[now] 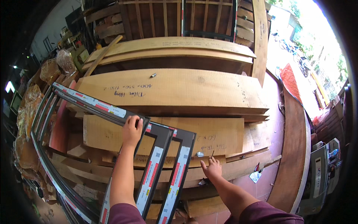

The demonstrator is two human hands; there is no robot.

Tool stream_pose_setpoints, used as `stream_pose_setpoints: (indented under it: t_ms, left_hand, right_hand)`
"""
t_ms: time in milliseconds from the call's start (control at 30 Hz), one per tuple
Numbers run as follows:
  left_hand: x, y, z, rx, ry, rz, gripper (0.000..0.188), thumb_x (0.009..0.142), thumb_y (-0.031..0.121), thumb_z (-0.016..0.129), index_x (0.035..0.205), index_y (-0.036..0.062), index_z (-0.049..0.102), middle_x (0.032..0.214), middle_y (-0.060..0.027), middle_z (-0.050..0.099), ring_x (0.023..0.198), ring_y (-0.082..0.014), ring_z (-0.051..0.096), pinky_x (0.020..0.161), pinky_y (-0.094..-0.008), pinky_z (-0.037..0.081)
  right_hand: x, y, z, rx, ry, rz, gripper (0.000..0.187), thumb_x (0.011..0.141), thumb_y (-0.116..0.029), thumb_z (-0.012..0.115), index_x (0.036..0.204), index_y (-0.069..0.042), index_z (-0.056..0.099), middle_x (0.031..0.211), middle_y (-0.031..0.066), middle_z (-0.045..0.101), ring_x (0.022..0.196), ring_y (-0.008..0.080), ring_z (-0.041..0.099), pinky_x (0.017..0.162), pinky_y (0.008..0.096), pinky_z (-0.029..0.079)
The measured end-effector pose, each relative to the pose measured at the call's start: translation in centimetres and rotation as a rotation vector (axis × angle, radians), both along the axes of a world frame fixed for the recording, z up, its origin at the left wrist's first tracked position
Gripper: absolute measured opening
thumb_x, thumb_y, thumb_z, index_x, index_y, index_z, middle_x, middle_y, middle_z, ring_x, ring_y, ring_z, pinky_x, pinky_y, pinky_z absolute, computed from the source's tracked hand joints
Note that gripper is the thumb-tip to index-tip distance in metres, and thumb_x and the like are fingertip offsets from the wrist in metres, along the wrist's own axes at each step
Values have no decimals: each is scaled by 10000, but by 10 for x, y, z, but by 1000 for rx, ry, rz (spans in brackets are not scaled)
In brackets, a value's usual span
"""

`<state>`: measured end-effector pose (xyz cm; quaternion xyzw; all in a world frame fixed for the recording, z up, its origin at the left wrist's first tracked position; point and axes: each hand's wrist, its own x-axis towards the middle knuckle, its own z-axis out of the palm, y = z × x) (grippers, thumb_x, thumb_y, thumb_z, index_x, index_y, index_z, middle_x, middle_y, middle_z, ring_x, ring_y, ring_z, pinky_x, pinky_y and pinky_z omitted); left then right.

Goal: The person assembles a window frame by hand, pressing rubber gaskets into the grooves of the frame sections. The person works on the floor, aligning and seating the gaskets along the frame edges.

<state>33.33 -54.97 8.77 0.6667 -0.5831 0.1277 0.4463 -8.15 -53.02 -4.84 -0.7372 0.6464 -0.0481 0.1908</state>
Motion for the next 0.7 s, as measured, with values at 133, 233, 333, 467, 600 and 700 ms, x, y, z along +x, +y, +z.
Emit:
stream_pose_setpoints:
  t_ms: [133, 233, 333, 467, 600, 700]
  left_hand:
    - [-39, 12, 0, -73, 321, 48, 107, 932, 56, 639, 1033, 37, 607, 931, -143, 631, 866, -332, 634, 771, -407, 518]
    - [-132, 50, 1, -126, 410, -170, 82, 928, -45, 561, 937, 37, 553, 885, -132, 599, 849, -283, 621, 748, -382, 505]
    - [-237, 121, 0, -4, 670, -226, 102, 934, -50, 538, 968, 27, 595, 858, -119, 622, 826, -280, 641, 774, -378, 522]
    - [-328, 198, 7, 307, 616, -391, 204, 794, -13, 577, 944, 88, 672, 909, -192, 625, 923, -400, 594, 867, -493, 461]
    - [-339, 280, -1, 680, 564, -498, 228, 871, 114, 577, 1081, 48, 636, 1014, -229, 640, 992, -421, 607, 888, -503, 476]
    - [-336, 314, -12, 806, 585, -422, 296, 857, 123, 591, 1140, 38, 600, 1036, -244, 644, 999, -428, 618, 887, -503, 491]
  right_hand:
    - [-5, -1, 6, 18, -15, 11, 743, 959, -616, 504, 1359, 4, 595, 1470, 130, 547, 1335, 338, 485, 1091, 456, 410]
    - [-15, 0, -1, -3, -64, 28, 739, 962, -615, 498, 1360, 1, 593, 1464, 137, 550, 1335, 339, 486, 1099, 457, 406]
    - [-7, 5, 8, 39, -79, 45, 756, 960, -630, 488, 1376, -5, 579, 1471, 145, 539, 1341, 347, 482, 1104, 460, 406]
    - [-8, 1, 16, 48, -97, 39, 774, 948, -662, 470, 1333, -5, 610, 1454, 126, 551, 1314, 338, 505, 1080, 458, 423]
    - [-3, 7, 20, 39, -150, 60, 750, 944, -658, 473, 1306, -22, 637, 1426, 98, 573, 1294, 331, 518, 1049, 457, 439]
    - [-12, 8, 20, 32, -99, 25, 732, 938, -657, 485, 1293, -39, 654, 1393, 93, 594, 1276, 329, 530, 1030, 460, 450]
